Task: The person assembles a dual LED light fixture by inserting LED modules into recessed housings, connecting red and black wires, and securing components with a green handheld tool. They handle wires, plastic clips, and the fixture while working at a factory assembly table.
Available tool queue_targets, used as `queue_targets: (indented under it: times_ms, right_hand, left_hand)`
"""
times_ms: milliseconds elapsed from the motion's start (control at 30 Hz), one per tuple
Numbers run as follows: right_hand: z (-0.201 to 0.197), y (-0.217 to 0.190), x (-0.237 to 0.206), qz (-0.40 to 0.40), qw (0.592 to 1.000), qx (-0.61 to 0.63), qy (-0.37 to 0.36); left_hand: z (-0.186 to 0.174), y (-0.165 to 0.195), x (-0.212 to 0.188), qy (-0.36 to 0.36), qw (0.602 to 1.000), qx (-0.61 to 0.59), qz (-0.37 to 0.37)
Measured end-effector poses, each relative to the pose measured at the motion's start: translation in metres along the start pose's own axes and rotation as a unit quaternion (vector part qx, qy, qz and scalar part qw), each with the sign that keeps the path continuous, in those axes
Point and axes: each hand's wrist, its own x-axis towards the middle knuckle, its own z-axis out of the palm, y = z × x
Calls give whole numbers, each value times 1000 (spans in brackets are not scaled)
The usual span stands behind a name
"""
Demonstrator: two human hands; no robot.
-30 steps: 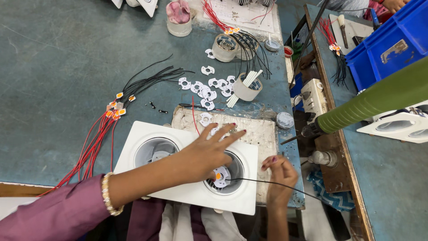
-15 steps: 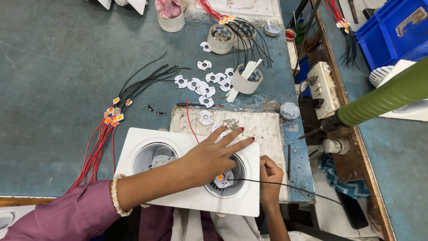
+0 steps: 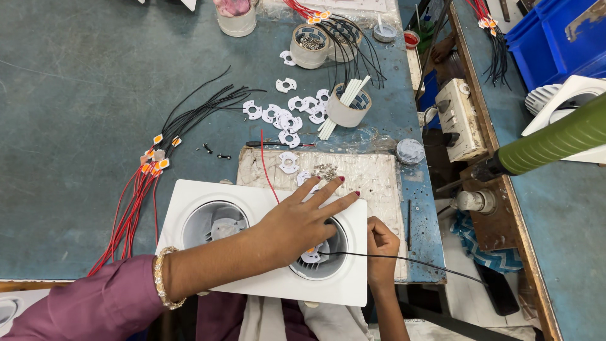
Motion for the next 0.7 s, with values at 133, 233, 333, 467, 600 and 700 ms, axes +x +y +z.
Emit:
queue_targets:
  times_ms: [133,233,333,467,600,700]
  right_hand:
    - [0,1,0,11,1000,7,-8]
    - [1,1,0,14,1000,7,-12]
    - [1,2,0,11,1000,2,-15]
    - [0,3,1,1,1000,7,-17]
    - [0,6,1,-4,1000,0,-17]
    - [-1,8,0,-5,1000,-1,-21]
  left_hand:
    - [0,-2,-1,-16,1000,-21,-7]
    - [-1,-2,-2,-30,999,-38,-12]
    - [-2,-2,-1,-33,998,-47,-14]
    - [-1,-1,-1,-24,998,-59,-13]
    - [0,-2,-3,-15,998,-61,-7]
    - [1,-2,-4,0,998,-59,-1]
